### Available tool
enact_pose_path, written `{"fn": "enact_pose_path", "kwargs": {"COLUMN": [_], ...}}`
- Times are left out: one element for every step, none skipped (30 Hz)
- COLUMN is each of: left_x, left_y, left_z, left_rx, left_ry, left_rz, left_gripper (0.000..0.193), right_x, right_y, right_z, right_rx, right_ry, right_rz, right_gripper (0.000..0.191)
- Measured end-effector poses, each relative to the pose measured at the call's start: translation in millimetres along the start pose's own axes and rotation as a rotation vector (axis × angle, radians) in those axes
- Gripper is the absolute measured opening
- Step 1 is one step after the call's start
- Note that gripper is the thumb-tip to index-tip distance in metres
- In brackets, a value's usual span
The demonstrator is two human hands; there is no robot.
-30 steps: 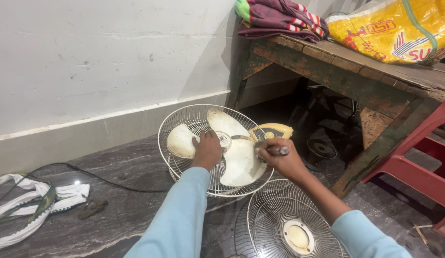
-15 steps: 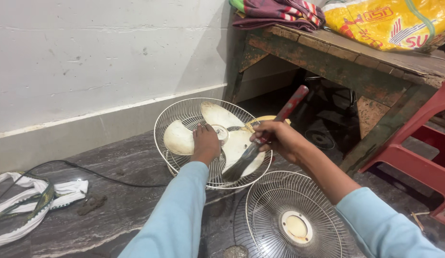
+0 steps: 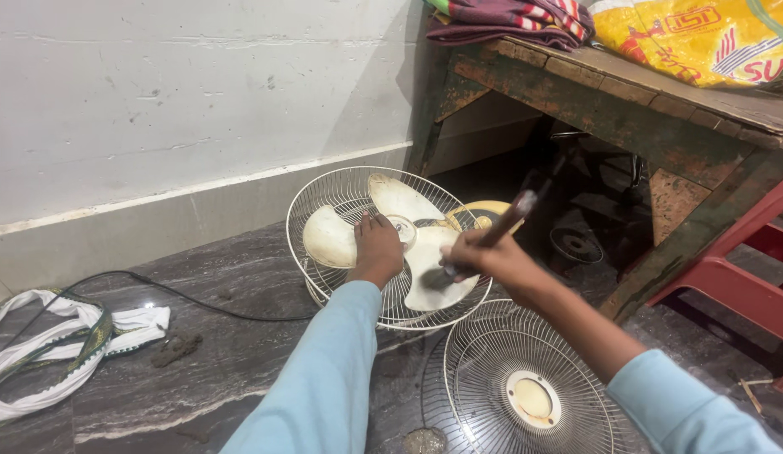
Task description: The person cleans a disassembled electric fan using a brush and a spray bottle. They scrub the fan cage and blades, then spray liquid onto the blades and wipe them with a cloth.
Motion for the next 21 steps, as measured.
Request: {"fn": "enact_pose_path", "kwargs": {"left_x": [-1, -1, -1, -1, -1, 0, 0, 0, 0, 0, -1, -1, -3, -5, -7, -11, -15, -18, -23, -29, -33], "left_y": [0, -1, -1, -1, -1, -1, -1, -1, -1, -2, -3, -2, -2, -1, 0, 2, 4, 7, 10, 13, 16], "left_z": [0, -1, 0, 0, 1, 2, 3, 3, 3, 3, 2, 1, -1, -3, -5, -8, -10, -13, -15, -18, -21], "left_rx": [0.006, 0.011, 0.015, 0.018, 0.021, 0.025, 0.03, 0.035, 0.028, 0.021, 0.014, 0.004, -0.006, -0.016, -0.011, -0.007, -0.004, -0.012, -0.019, -0.026, -0.034], "left_ry": [0.001, 0.004, 0.014, 0.021, 0.029, 0.041, 0.051, 0.059, 0.057, 0.056, 0.058, 0.06, 0.058, 0.053, 0.073, 0.094, 0.119, 0.173, 0.224, 0.278, 0.284], "left_rz": [-0.007, -0.014, -0.02, -0.022, -0.022, -0.041, -0.06, -0.079, -0.09, -0.1, -0.112, -0.101, -0.09, -0.075, -0.072, -0.07, -0.067, -0.105, -0.143, -0.185, -0.197], "left_gripper": [0.092, 0.092, 0.092, 0.093, 0.093, 0.092, 0.092, 0.091, 0.091, 0.091, 0.091, 0.091, 0.091, 0.091, 0.092, 0.093, 0.094, 0.096, 0.098, 0.1, 0.101], "right_x": [1, 3, 6, 8, 12, 14, 15, 15, 14, 14, 15, 15, 17, 17, 17, 12, 7, 3, -1, -4, -7], "right_y": [-2, -2, 0, -1, 2, 3, 5, 9, 10, 21, 33, 43, 47, 48, 49, 44, 34, 28, 22, 16, 11], "right_z": [0, 2, 5, 6, 9, 10, 10, 10, 8, 5, 1, -4, -9, -14, -20, -22, -24, -25, -26, -26, -26], "right_rx": [-0.008, -0.016, -0.024, -0.008, 0.008, 0.025, 0.027, 0.028, 0.028, -0.094, -0.213, -0.33, -0.365, -0.405, -0.445, -0.381, -0.316, -0.251, -0.191, -0.128, -0.065], "right_ry": [-0.02, -0.04, -0.059, -0.031, -0.001, 0.028, 0.012, -0.004, -0.021, -0.106, -0.192, -0.277, -0.223, -0.168, -0.112, -0.078, -0.042, -0.007, -0.014, -0.022, -0.029], "right_rz": [0.163, 0.324, 0.486, 0.35, 0.217, 0.084, -0.054, -0.191, -0.328, -0.444, -0.56, -0.682, -0.767, -0.847, -0.927, -0.82, -0.713, -0.603, -0.597, -0.593, -0.585], "right_gripper": [0.026, 0.024, 0.022, 0.022, 0.023, 0.024, 0.023, 0.024, 0.025, 0.025, 0.026, 0.027, 0.025, 0.023, 0.021, 0.02, 0.018, 0.017, 0.017, 0.017, 0.017]}}
Point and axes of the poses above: each hand's wrist, its own z-axis towards the middle knuckle, its own y-axis out of the back of the hand, x = y × z, the point moved 3 cm from there along z, towards the middle knuckle, and after that the axes turned 2 degrees about x, right-handed, at the moved point
